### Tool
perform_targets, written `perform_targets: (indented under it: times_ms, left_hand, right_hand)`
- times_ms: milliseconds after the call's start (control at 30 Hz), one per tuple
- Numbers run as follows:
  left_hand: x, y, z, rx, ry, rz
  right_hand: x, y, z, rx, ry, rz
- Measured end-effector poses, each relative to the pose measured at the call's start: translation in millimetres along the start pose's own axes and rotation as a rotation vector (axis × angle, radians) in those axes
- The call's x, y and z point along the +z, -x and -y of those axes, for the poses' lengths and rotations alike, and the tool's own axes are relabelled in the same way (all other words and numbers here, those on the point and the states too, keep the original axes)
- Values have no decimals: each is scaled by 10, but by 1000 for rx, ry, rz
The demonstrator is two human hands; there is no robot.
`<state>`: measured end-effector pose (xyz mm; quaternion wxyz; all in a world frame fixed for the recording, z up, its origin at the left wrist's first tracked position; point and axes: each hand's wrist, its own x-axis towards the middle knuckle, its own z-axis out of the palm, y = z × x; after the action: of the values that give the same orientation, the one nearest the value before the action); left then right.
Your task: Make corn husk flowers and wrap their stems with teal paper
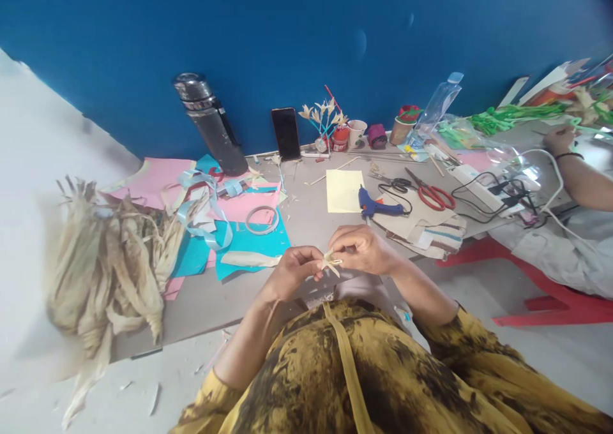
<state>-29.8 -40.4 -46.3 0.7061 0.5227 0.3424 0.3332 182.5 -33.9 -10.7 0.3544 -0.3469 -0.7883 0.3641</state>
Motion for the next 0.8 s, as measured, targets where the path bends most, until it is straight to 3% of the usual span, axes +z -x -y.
perform_targets:
  times_ms: [100,267,367,433,567,800]
  left_hand:
    - [13,-5,63,86,-26,-48]
    - [4,-38,105,194,-14,-99]
    - [0,-58,106,216,84,-107]
    - [10,-60,99,215,143,-131]
    - [13,-47,82,210,212,-189]
    - [-147,-19,-19,226,284,-287]
  right_hand:
    - [1,-42,-41,41,-99,32]
    - [-45,-120,-11,284,-313,91]
    - [-92,-155,30,287,-448,110]
    - [-103,-160,30,269,-499,48]
    - [-50,-91,-39,320,-480,-87]
    - [207,179,-129,397,-314,-40]
